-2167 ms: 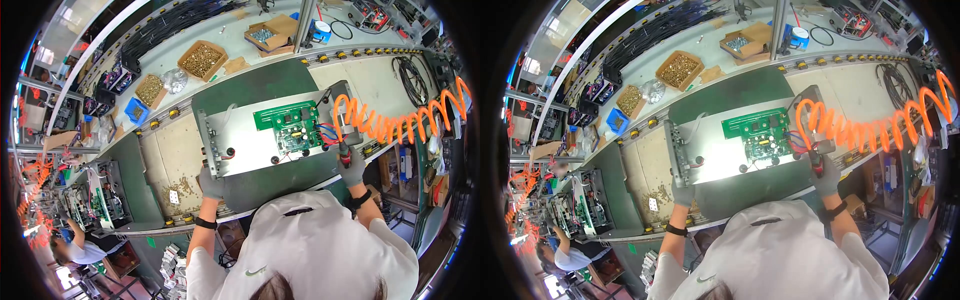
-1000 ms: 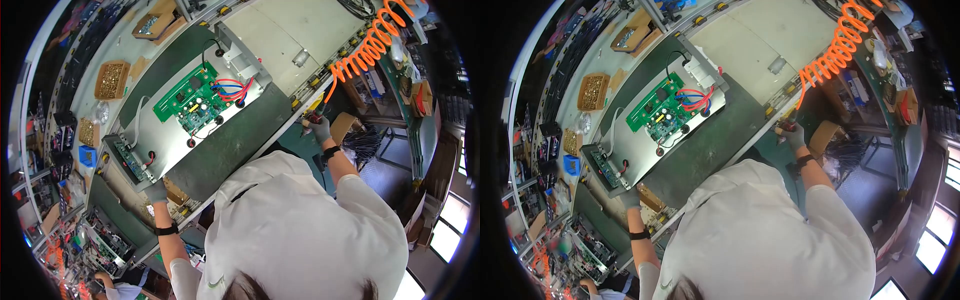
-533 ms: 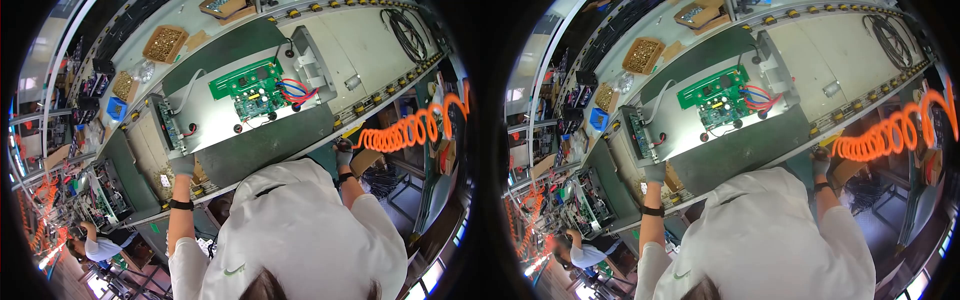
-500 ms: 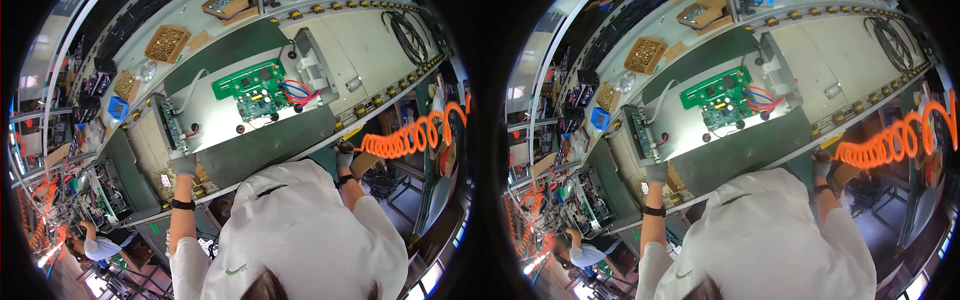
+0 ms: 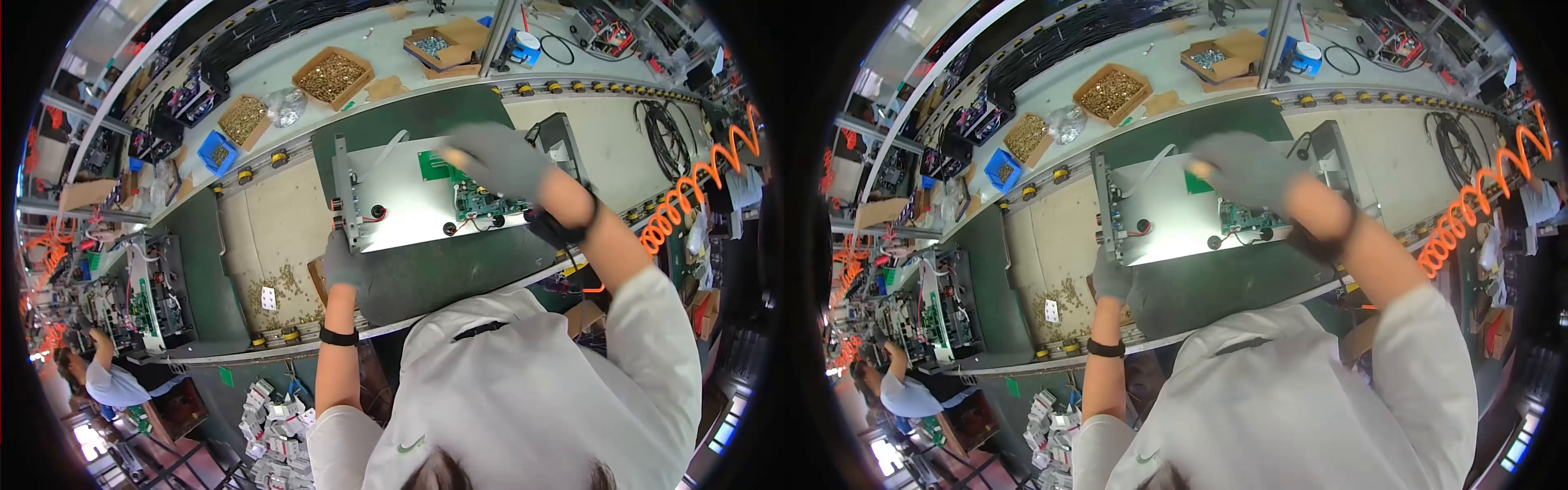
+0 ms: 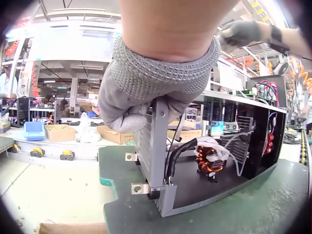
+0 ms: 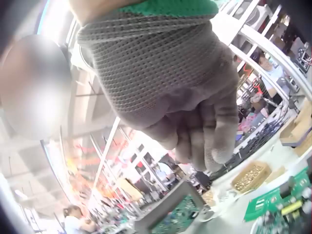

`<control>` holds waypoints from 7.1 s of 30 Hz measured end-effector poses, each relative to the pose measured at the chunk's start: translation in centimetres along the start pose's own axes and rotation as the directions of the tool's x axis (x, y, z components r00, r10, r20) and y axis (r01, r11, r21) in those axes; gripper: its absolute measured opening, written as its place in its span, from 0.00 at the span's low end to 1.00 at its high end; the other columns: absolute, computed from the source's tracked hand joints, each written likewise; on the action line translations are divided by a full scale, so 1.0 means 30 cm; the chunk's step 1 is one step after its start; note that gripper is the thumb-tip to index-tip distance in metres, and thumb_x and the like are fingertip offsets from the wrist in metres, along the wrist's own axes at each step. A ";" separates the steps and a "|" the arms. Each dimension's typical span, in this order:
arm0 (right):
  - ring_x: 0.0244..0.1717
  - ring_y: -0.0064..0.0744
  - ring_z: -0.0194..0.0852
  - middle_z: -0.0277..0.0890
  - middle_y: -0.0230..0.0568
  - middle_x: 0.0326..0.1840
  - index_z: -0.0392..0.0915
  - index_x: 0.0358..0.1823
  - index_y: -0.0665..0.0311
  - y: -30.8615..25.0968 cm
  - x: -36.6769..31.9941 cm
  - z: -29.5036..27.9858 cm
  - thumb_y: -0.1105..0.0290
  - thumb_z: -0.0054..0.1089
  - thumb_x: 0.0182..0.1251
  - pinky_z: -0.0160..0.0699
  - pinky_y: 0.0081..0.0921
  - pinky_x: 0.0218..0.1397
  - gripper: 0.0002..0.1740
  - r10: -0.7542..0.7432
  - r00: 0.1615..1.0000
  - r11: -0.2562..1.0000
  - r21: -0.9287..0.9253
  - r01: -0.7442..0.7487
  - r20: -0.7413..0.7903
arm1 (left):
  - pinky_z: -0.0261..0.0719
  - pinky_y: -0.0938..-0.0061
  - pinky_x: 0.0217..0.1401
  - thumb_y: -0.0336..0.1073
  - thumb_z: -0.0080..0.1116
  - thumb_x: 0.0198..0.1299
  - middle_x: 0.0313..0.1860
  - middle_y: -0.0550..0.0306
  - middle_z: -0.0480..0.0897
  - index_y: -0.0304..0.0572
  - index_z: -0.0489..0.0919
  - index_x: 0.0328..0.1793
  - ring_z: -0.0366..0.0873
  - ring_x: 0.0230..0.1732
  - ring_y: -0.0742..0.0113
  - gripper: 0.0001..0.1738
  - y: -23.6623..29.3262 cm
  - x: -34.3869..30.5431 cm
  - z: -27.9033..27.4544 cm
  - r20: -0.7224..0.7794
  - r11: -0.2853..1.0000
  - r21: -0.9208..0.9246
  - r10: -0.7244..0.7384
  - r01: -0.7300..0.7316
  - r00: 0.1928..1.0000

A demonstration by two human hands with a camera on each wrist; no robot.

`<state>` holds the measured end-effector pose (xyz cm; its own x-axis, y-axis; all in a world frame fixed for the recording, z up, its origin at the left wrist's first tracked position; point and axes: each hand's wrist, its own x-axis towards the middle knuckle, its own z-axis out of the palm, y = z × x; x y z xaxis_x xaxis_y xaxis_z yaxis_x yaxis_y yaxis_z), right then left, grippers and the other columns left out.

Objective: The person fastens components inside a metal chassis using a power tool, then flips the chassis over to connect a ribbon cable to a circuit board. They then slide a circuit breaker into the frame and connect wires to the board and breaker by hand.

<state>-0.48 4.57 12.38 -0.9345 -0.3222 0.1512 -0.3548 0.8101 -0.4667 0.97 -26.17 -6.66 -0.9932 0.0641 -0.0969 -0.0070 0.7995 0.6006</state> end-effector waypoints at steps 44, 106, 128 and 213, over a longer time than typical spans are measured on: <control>0.40 0.38 0.79 0.81 0.42 0.41 0.84 0.40 0.60 0.200 0.017 0.126 0.74 0.58 0.59 0.75 0.30 0.49 0.09 -0.123 0.806 0.985 0.172 0.027 0.580 | 0.73 0.57 0.60 0.23 0.55 0.46 0.60 0.44 0.72 0.61 0.54 0.75 0.72 0.60 0.43 0.47 0.097 -0.001 -0.052 0.104 0.980 -0.054 -0.183 0.190 0.978; 0.31 0.25 0.75 0.79 0.40 0.34 0.78 0.45 0.69 -0.150 -0.465 0.168 0.76 0.54 0.62 0.75 0.22 0.36 0.11 0.413 0.909 0.417 0.877 -0.239 0.052 | 0.69 0.73 0.33 0.49 0.64 0.56 0.29 0.52 0.74 0.34 0.80 0.40 0.71 0.30 0.64 0.21 0.575 -0.246 -0.015 -0.079 0.698 -0.561 0.491 -0.446 0.867; 0.27 0.29 0.75 0.77 0.44 0.32 0.77 0.46 0.66 0.072 -0.640 0.236 0.75 0.56 0.63 0.73 0.24 0.33 0.11 0.736 0.635 0.517 0.800 -0.305 -0.233 | 0.71 0.56 0.40 0.27 0.52 0.52 0.33 0.42 0.74 0.37 0.77 0.38 0.73 0.37 0.40 0.07 0.609 0.129 0.011 0.629 0.741 0.023 0.511 -0.671 0.586; 0.49 0.46 0.79 0.80 0.46 0.47 0.80 0.47 0.56 0.014 -0.453 0.687 0.55 0.49 0.63 0.76 0.39 0.52 0.19 0.212 0.561 0.964 -0.266 0.017 0.800 | 0.79 0.77 0.46 0.31 0.48 0.66 0.47 0.47 0.79 0.34 0.73 0.58 0.80 0.44 0.64 0.17 -0.222 -0.412 0.118 0.211 0.205 -0.890 -0.607 0.408 0.766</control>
<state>12.63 -0.80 -7.83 -0.5769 -0.4014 -0.7114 -0.3649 0.9058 -0.2152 13.72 -30.17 -12.27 -0.7323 -0.3100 -0.6063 -0.5095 -0.3412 0.7899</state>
